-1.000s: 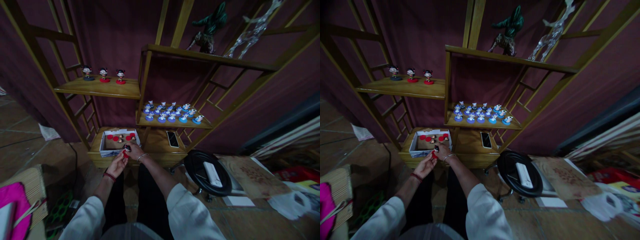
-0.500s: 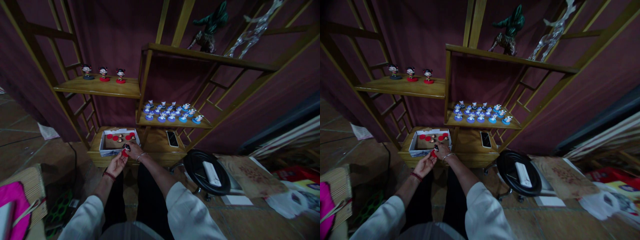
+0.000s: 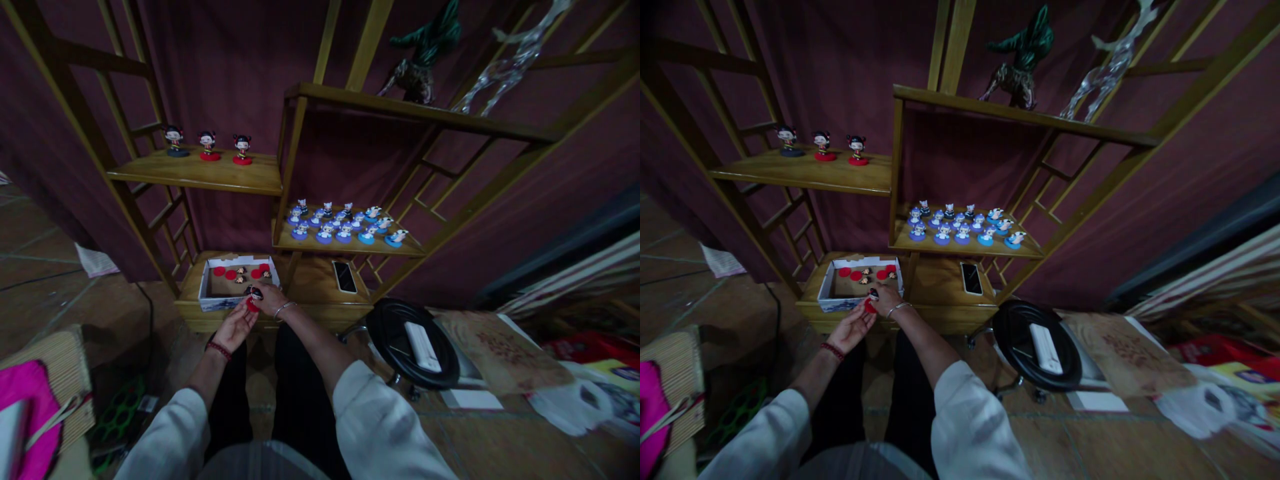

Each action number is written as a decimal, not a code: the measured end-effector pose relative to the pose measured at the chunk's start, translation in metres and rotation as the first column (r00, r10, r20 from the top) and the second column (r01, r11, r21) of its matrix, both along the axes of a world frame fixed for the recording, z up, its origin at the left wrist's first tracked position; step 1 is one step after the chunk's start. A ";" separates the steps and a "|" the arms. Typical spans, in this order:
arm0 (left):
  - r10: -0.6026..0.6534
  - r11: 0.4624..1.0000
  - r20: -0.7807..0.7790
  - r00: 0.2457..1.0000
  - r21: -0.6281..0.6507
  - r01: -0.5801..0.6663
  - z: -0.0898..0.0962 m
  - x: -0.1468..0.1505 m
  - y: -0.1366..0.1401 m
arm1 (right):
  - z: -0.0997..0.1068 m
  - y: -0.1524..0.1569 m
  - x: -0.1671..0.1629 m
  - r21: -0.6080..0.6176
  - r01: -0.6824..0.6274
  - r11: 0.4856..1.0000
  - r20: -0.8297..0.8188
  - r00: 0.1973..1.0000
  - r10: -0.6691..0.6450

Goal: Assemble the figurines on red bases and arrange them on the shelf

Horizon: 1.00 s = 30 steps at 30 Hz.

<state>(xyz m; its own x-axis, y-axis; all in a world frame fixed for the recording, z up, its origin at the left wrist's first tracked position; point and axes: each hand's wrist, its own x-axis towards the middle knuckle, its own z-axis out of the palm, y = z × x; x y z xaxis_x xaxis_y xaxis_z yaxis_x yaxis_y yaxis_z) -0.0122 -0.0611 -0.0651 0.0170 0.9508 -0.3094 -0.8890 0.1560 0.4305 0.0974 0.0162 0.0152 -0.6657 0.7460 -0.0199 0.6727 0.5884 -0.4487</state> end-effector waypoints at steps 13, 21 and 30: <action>0.017 1.000 0.030 0.999 -0.007 -0.017 0.004 0.000 -0.002 | 0.002 0.000 0.001 -0.034 -0.020 0.999 -0.044 0.999 0.019; 0.000 1.000 0.001 1.000 0.031 0.000 -0.001 0.000 -0.001 | -0.007 0.002 -0.002 -0.021 -0.002 1.000 -0.044 0.999 0.001; -0.005 0.999 -0.030 1.000 0.040 0.006 0.004 0.000 -0.002 | -0.008 -0.001 -0.002 -0.020 0.019 1.000 -0.064 0.998 -0.020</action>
<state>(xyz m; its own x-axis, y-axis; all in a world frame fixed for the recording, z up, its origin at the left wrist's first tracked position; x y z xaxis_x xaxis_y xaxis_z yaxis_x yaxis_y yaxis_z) -0.0118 -0.0634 -0.0615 0.0133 0.9624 -0.2715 -0.8747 0.1428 0.4632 0.0954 0.0148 0.0073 -0.6511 0.7589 0.0080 0.6536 0.5660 -0.5024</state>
